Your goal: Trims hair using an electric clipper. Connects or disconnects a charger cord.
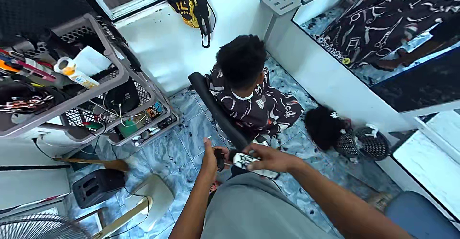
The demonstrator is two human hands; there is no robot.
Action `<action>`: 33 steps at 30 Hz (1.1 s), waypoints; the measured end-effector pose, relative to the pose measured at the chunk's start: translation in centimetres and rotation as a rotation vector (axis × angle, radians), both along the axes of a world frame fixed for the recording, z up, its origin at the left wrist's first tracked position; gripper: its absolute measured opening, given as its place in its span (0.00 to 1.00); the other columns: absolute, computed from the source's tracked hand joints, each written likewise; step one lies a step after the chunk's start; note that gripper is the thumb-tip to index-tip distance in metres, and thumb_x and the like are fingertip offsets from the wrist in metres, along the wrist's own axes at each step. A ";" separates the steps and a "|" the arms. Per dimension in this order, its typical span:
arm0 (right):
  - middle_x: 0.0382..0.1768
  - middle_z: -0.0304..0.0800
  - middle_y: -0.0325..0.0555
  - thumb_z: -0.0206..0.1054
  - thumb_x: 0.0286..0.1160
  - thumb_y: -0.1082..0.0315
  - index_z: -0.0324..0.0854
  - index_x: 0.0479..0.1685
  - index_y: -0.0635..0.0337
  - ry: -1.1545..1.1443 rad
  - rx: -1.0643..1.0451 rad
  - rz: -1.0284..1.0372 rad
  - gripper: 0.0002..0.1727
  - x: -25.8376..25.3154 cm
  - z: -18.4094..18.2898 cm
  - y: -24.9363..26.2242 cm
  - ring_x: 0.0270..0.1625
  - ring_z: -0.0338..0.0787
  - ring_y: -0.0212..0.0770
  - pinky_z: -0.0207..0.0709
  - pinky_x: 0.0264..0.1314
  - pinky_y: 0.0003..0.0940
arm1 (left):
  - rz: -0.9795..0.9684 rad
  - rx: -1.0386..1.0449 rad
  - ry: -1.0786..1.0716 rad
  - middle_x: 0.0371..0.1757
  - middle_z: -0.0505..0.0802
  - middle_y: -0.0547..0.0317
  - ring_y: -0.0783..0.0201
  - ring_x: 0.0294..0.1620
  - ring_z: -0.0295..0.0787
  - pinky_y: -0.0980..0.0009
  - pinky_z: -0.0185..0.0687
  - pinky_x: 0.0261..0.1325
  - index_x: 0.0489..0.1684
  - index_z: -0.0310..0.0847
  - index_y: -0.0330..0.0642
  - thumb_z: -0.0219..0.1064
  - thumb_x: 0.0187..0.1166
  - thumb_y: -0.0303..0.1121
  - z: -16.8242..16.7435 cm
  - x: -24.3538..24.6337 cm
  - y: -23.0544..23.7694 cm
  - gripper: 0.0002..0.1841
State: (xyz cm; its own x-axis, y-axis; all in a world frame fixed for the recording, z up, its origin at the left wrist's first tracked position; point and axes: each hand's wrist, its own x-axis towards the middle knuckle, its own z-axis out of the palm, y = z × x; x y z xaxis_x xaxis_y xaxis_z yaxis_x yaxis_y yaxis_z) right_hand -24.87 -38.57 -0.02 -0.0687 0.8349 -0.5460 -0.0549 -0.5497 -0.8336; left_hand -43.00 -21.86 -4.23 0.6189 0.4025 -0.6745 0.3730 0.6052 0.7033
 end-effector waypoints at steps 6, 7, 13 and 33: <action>0.43 0.92 0.51 0.73 0.78 0.64 0.68 0.71 0.58 0.161 0.095 0.122 0.26 -4.5 -0.8 6.0 0.29 0.92 0.43 0.89 0.27 0.38 | 0.138 0.254 -0.036 0.28 0.92 0.53 0.61 0.28 0.90 0.62 0.88 0.31 0.39 0.85 0.35 0.11 0.83 0.68 1.0 -5.2 2.5 0.54; 0.45 0.92 0.52 0.72 0.79 0.63 0.68 0.72 0.57 0.237 0.107 0.060 0.26 -4.5 -1.1 5.5 0.28 0.93 0.43 0.89 0.26 0.38 | 0.164 0.235 -0.040 0.26 0.91 0.53 0.60 0.26 0.90 0.61 0.89 0.28 0.37 0.82 0.35 0.12 0.84 0.68 1.3 -5.6 3.1 0.52; 0.60 0.89 0.56 0.67 0.75 0.59 0.61 0.78 0.50 0.486 0.257 -0.621 0.32 -1.7 -1.6 -0.3 0.36 0.94 0.49 0.88 0.26 0.39 | -0.132 0.593 -0.107 0.40 0.93 0.47 0.53 0.44 0.94 0.51 0.91 0.53 0.52 0.80 0.29 0.49 0.93 0.51 8.1 2.9 8.3 0.27; 0.46 0.92 0.56 0.84 0.59 0.40 0.82 0.65 0.57 -0.399 0.077 -0.840 0.39 18.2 -7.4 -3.8 0.45 0.93 0.52 0.86 0.52 0.60 | -0.996 1.257 0.307 0.60 0.88 0.37 0.45 0.62 0.88 0.39 0.81 0.67 0.73 0.68 0.35 0.82 0.65 0.55 14.2 36.0 15.0 0.43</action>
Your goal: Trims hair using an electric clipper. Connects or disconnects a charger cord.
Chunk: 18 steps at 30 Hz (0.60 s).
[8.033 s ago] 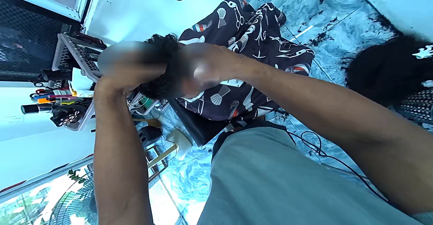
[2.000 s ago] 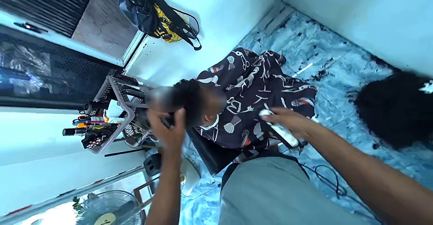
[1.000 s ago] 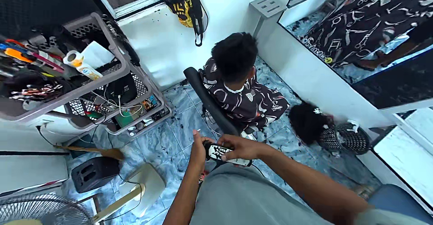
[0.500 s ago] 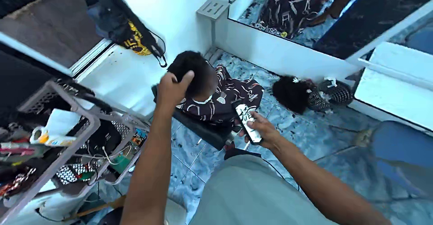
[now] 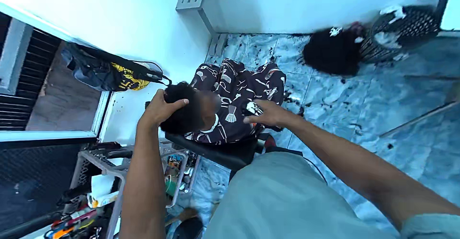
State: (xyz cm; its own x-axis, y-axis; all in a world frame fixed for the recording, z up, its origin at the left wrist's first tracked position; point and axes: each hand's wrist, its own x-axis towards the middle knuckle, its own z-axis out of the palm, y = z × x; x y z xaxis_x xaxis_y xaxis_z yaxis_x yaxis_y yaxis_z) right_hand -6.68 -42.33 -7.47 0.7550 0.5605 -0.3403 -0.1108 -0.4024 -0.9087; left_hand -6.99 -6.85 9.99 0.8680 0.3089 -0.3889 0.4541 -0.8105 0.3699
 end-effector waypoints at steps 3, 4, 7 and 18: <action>0.55 0.91 0.56 0.74 0.71 0.36 0.77 0.74 0.55 -0.138 0.043 0.181 0.39 2.9 0.5 4.2 0.57 0.91 0.54 0.82 0.64 0.65 | -0.026 0.005 0.002 0.59 0.88 0.39 0.46 0.61 0.88 0.39 0.82 0.66 0.71 0.69 0.37 0.83 0.65 0.54 -0.2 0.3 -0.2 0.42; 0.55 0.91 0.57 0.69 0.77 0.38 0.76 0.74 0.56 -0.168 0.071 0.211 0.36 3.9 0.7 5.3 0.58 0.91 0.55 0.81 0.64 0.65 | -0.034 0.001 0.003 0.59 0.88 0.40 0.47 0.61 0.88 0.40 0.82 0.66 0.71 0.69 0.37 0.83 0.65 0.53 -0.2 0.4 -0.4 0.41; 0.49 0.92 0.52 0.75 0.70 0.41 0.82 0.67 0.54 -0.232 0.096 0.245 0.32 6.7 1.3 7.5 0.52 0.92 0.51 0.83 0.58 0.62 | -0.037 -0.029 -0.014 0.58 0.89 0.43 0.50 0.60 0.89 0.43 0.83 0.65 0.70 0.69 0.38 0.84 0.64 0.51 -0.4 0.4 -0.6 0.40; 0.45 0.92 0.47 0.78 0.63 0.41 0.86 0.59 0.50 -0.501 -0.148 0.415 0.29 9.2 5.0 9.6 0.51 0.91 0.51 0.83 0.53 0.59 | -0.021 -0.130 -0.041 0.56 0.90 0.48 0.58 0.56 0.91 0.52 0.88 0.62 0.69 0.68 0.41 0.85 0.63 0.47 -1.0 0.9 -0.1 0.39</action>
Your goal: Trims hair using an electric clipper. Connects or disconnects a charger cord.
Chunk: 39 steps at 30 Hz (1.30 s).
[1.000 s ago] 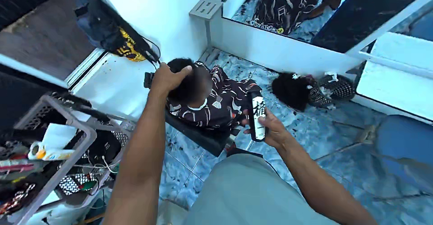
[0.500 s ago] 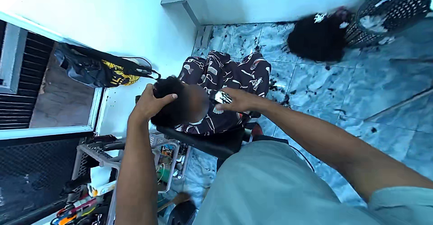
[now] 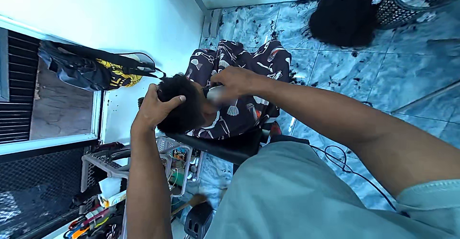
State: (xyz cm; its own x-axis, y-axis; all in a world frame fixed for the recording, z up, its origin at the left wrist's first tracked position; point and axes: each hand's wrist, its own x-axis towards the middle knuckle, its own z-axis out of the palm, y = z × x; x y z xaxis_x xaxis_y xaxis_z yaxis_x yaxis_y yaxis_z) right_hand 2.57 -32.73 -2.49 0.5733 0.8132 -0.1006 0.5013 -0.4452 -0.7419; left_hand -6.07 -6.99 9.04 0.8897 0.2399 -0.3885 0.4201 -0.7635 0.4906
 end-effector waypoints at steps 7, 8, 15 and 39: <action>0.47 0.92 0.49 0.78 0.64 0.40 0.85 0.62 0.50 0.007 -0.016 -0.008 0.31 0.1 0.3 0.1 0.53 0.91 0.53 0.83 0.55 0.60 | -0.017 -0.019 -0.007 0.55 0.90 0.49 0.58 0.55 0.91 0.52 0.88 0.61 0.68 0.68 0.40 0.85 0.64 0.46 -0.3 0.2 0.4 0.38; 0.47 0.92 0.48 0.78 0.63 0.40 0.86 0.62 0.50 0.010 -0.014 -0.008 0.31 0.1 0.2 0.1 0.53 0.91 0.52 0.83 0.55 0.60 | -0.021 -0.021 -0.010 0.55 0.90 0.49 0.58 0.55 0.91 0.52 0.88 0.61 0.68 0.68 0.40 0.85 0.64 0.46 -0.3 0.3 0.5 0.37; 0.47 0.92 0.47 0.78 0.64 0.41 0.87 0.60 0.50 0.035 -0.025 0.002 0.30 0.4 0.1 0.0 0.53 0.91 0.50 0.83 0.55 0.58 | -0.023 -0.030 -0.006 0.54 0.90 0.50 0.60 0.54 0.91 0.54 0.89 0.60 0.66 0.69 0.41 0.85 0.63 0.46 -0.2 0.4 0.5 0.37; 0.46 0.91 0.47 0.79 0.63 0.41 0.89 0.56 0.51 0.088 -0.066 -0.009 0.29 0.6 0.5 0.2 0.52 0.91 0.49 0.83 0.52 0.58 | -0.021 -0.049 0.006 0.55 0.90 0.50 0.59 0.54 0.91 0.54 0.89 0.60 0.67 0.68 0.42 0.85 0.63 0.46 -0.2 0.3 0.6 0.37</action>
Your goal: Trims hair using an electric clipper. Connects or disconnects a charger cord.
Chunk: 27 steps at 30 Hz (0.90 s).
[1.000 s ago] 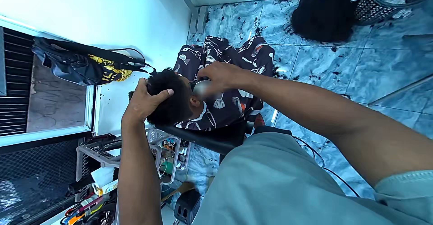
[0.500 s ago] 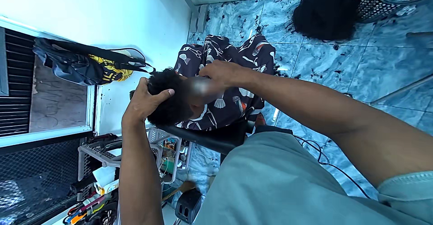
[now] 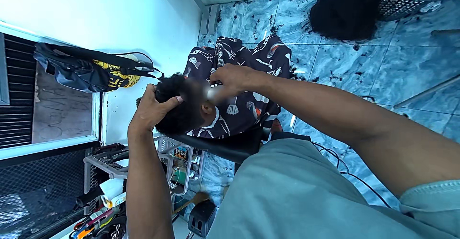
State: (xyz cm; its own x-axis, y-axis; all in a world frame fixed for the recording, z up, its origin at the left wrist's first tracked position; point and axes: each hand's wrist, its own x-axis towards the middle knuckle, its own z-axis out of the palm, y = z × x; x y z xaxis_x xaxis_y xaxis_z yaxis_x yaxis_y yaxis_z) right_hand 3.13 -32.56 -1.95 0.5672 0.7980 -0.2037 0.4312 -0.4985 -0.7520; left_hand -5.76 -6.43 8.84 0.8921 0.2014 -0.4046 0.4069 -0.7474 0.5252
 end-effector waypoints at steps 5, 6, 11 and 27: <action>0.45 0.91 0.47 0.79 0.63 0.41 0.89 0.54 0.51 0.003 0.023 0.013 0.28 0.1 0.2 0.1 0.51 0.91 0.49 0.83 0.51 0.57 | 0.007 0.005 0.000 0.56 0.90 0.50 0.60 0.55 0.91 0.54 0.89 0.61 0.68 0.68 0.42 0.85 0.62 0.47 0.1 0.0 -0.1 0.38; 0.43 0.91 0.46 0.79 0.62 0.41 0.89 0.52 0.51 0.008 0.037 0.014 0.27 0.1 0.1 0.1 0.49 0.91 0.48 0.83 0.50 0.57 | 0.006 0.006 0.000 0.55 0.90 0.51 0.60 0.55 0.91 0.54 0.89 0.61 0.68 0.68 0.42 0.85 0.62 0.47 0.1 -0.1 -0.1 0.38; 0.43 0.91 0.45 0.79 0.62 0.41 0.89 0.52 0.51 0.001 0.063 0.021 0.27 0.1 -0.5 0.1 0.49 0.91 0.47 0.83 0.50 0.56 | 0.001 -0.001 -0.007 0.55 0.90 0.51 0.61 0.54 0.91 0.55 0.89 0.60 0.67 0.68 0.42 0.85 0.62 0.45 0.1 -0.1 -0.1 0.37; 0.38 0.90 0.44 0.80 0.61 0.42 0.89 0.48 0.51 0.075 0.110 0.009 0.25 0.1 -1.0 -0.2 0.43 0.90 0.45 0.83 0.46 0.55 | 0.004 0.004 0.001 0.54 0.90 0.52 0.60 0.54 0.91 0.55 0.89 0.59 0.67 0.68 0.43 0.85 0.62 0.46 0.1 -0.3 -0.1 0.37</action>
